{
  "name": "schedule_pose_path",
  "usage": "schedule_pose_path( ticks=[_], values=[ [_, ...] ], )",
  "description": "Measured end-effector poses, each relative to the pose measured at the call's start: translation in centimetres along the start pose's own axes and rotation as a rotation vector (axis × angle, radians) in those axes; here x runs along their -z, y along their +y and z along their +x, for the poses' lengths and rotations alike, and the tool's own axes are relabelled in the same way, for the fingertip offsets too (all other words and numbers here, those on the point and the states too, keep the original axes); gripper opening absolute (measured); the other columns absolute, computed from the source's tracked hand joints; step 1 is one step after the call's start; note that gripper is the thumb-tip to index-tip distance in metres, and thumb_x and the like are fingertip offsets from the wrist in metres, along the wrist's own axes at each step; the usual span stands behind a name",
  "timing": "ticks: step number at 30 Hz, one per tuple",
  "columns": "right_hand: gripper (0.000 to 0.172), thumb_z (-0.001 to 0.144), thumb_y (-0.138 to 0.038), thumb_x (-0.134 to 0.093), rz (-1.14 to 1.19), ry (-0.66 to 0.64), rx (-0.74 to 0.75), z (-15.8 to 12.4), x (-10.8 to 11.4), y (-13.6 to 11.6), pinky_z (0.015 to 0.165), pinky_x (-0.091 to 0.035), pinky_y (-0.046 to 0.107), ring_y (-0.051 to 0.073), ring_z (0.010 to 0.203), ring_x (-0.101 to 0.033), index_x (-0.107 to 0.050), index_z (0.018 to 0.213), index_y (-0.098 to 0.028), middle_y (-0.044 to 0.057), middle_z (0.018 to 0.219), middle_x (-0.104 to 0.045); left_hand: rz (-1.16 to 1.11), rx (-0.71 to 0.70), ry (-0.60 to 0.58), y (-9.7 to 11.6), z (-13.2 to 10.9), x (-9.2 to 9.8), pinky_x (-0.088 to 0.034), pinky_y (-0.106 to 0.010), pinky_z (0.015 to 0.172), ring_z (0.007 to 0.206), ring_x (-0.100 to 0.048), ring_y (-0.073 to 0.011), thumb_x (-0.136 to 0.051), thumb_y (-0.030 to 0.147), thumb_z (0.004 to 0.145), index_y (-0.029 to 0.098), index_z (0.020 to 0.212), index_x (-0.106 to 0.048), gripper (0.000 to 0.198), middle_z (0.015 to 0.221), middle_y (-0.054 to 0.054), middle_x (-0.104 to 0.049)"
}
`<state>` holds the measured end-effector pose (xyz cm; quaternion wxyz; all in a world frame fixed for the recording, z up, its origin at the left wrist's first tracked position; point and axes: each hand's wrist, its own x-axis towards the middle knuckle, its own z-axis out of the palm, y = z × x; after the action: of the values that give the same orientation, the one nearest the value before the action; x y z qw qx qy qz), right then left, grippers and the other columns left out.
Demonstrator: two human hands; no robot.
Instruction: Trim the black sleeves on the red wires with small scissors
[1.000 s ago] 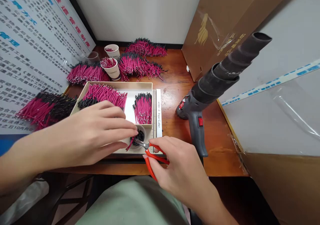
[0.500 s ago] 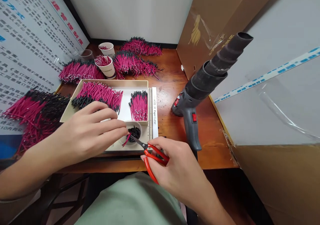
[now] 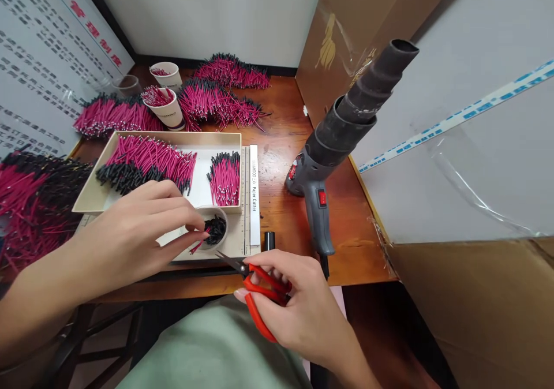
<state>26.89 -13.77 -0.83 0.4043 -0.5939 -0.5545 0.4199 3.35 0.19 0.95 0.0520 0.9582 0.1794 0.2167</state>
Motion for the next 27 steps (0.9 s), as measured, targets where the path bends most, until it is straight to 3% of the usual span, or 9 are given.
schedule_pose_path(
  ticks=[7,11,16,18,20,23,27],
  values=[
    [0.009,0.084,-0.025,-0.088,0.036,0.027,0.027,-0.3,-1.2,1.0,0.049,-0.048,0.018,0.010,0.049,-0.054,-0.085,0.091,-0.020,-0.004,0.059,-0.066,-0.033,0.050,-0.021,0.1,-0.6,0.1,-0.042,-0.037,0.065,0.068,-0.056,-0.0193,-0.052,0.025,0.118,0.021,0.083,-0.076,0.042,0.072,-0.003,-0.072],
    [0.013,0.087,-0.030,-0.090,0.056,0.081,0.055,-0.5,-2.0,2.0,0.052,-0.055,0.021,0.012,0.051,-0.062,-0.084,0.094,-0.021,-0.001,0.065,-0.074,-0.061,0.074,-0.042,0.3,-0.7,-0.3,-0.040,-0.037,0.067,0.071,-0.058,-0.0193,-0.058,0.019,0.114,0.021,0.088,-0.073,0.030,0.077,-0.001,-0.077],
    [0.019,0.105,-0.041,-0.072,0.061,0.303,0.001,0.3,-0.9,4.2,0.071,-0.067,0.030,0.019,0.077,-0.082,-0.063,0.112,-0.025,0.007,0.094,-0.087,-0.152,0.150,0.000,0.6,-0.9,-0.4,-0.044,-0.037,0.074,0.079,-0.066,-0.0210,-0.062,0.027,0.114,0.024,0.107,-0.072,0.013,0.094,-0.001,-0.081],
    [0.027,0.102,-0.042,-0.074,0.042,0.332,-0.044,1.5,-0.1,5.2,0.072,-0.066,0.030,0.021,0.085,-0.084,-0.054,0.112,-0.027,0.009,0.101,-0.088,-0.166,0.167,0.029,0.7,-0.8,-0.3,-0.044,-0.037,0.073,0.075,-0.065,-0.0204,-0.060,0.031,0.116,0.026,0.108,-0.072,0.015,0.091,0.001,-0.081],
    [0.029,0.099,-0.040,-0.075,0.026,0.306,-0.092,3.2,0.4,6.2,0.075,-0.067,0.031,0.022,0.090,-0.085,-0.051,0.108,-0.027,0.008,0.101,-0.087,-0.177,0.186,0.051,0.8,-0.6,-0.2,-0.044,-0.037,0.071,0.072,-0.064,-0.0190,-0.061,0.031,0.115,0.028,0.105,-0.071,0.015,0.088,0.004,-0.080],
    [0.030,0.093,-0.027,-0.081,-0.025,0.168,-0.171,5.7,0.6,7.3,0.078,-0.068,0.035,0.023,0.089,-0.084,-0.058,0.111,-0.024,0.006,0.102,-0.085,-0.196,0.260,0.080,1.1,-0.6,0.1,-0.046,-0.037,0.069,0.071,-0.066,-0.0178,-0.064,0.028,0.112,0.030,0.101,-0.073,0.014,0.086,0.006,-0.081],
    [0.027,0.104,-0.030,-0.081,-0.125,0.048,-0.219,8.1,0.5,7.9,0.089,-0.068,0.040,0.021,0.098,-0.079,-0.070,0.125,-0.016,0.005,0.111,-0.078,-0.194,0.395,0.137,1.6,-1.2,0.2,-0.047,-0.040,0.068,0.069,-0.069,-0.0191,-0.067,0.031,0.107,0.035,0.094,-0.076,0.016,0.083,0.008,-0.081]
  ],
)
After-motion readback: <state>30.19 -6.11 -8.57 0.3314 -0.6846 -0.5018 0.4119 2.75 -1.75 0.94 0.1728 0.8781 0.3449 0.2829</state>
